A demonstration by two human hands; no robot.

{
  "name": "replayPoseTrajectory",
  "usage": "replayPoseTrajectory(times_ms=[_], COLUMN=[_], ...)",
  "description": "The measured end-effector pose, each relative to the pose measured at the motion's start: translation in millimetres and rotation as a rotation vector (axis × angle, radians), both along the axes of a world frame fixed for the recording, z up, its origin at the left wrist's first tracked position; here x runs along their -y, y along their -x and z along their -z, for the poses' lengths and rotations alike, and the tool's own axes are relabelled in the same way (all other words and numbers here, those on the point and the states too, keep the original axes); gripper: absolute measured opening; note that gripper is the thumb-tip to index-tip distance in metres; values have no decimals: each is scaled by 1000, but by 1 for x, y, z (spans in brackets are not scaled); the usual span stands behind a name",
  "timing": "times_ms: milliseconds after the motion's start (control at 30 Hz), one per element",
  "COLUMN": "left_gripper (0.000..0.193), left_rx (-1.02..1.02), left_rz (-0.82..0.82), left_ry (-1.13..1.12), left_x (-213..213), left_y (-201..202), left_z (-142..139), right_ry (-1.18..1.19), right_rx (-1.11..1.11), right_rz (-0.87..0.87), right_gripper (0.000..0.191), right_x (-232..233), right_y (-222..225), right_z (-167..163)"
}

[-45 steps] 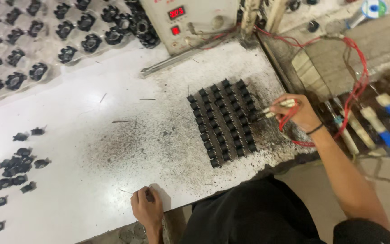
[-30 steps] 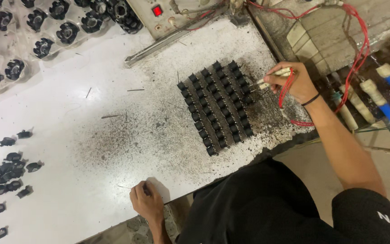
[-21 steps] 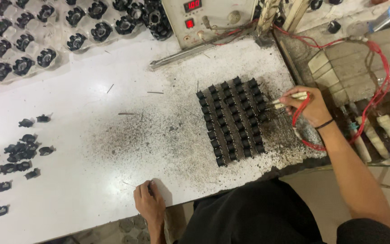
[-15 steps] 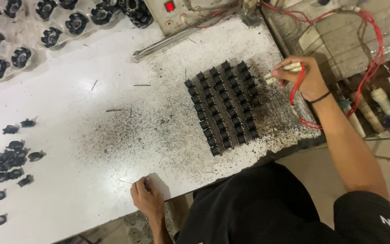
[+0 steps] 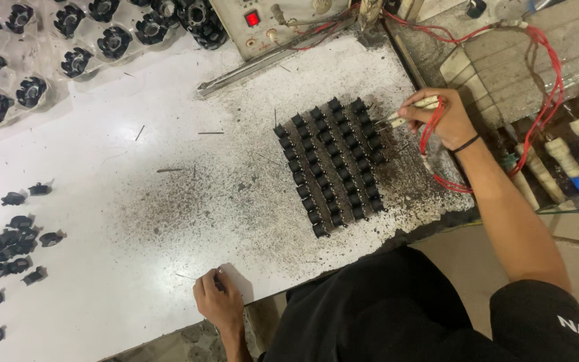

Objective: The person tests small black electrical components one at a time using a probe connected to a digital tester on the workbench, placing tested units into rows. They then gather the components from trays, arrange them in rows on the bench, and work along each row with a handheld heated tool, touching each component in turn.

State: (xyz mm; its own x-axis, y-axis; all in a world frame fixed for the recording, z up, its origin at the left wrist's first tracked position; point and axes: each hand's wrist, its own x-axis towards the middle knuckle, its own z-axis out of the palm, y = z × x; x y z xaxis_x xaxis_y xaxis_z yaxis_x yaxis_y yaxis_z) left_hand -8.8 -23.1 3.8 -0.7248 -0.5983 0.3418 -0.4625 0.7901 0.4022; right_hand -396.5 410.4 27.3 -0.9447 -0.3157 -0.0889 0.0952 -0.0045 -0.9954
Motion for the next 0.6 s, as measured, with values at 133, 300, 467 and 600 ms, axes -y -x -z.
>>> replayPoseTrajectory(times_ms=[133,300,467,600], left_gripper=[10,9,9,9], left_rx=[2,-5,-2,-15], left_rz=[-21,-38,-24,-15], left_ry=[-18,-34,-31,-11], left_x=[-1,-10,-11,-10], left_y=[4,-3,-10,-12], left_z=[-6,-14,-10,-5], right_ry=[-11,-94,-61,-27], right_rx=[58,49,-66,-127], right_rz=[-21,-29,-91,-139], right_gripper=[16,18,16,17], right_x=[11,7,-3,-1], right_y=[4,-4,-5,3], right_z=[5,-8,-23,-26])
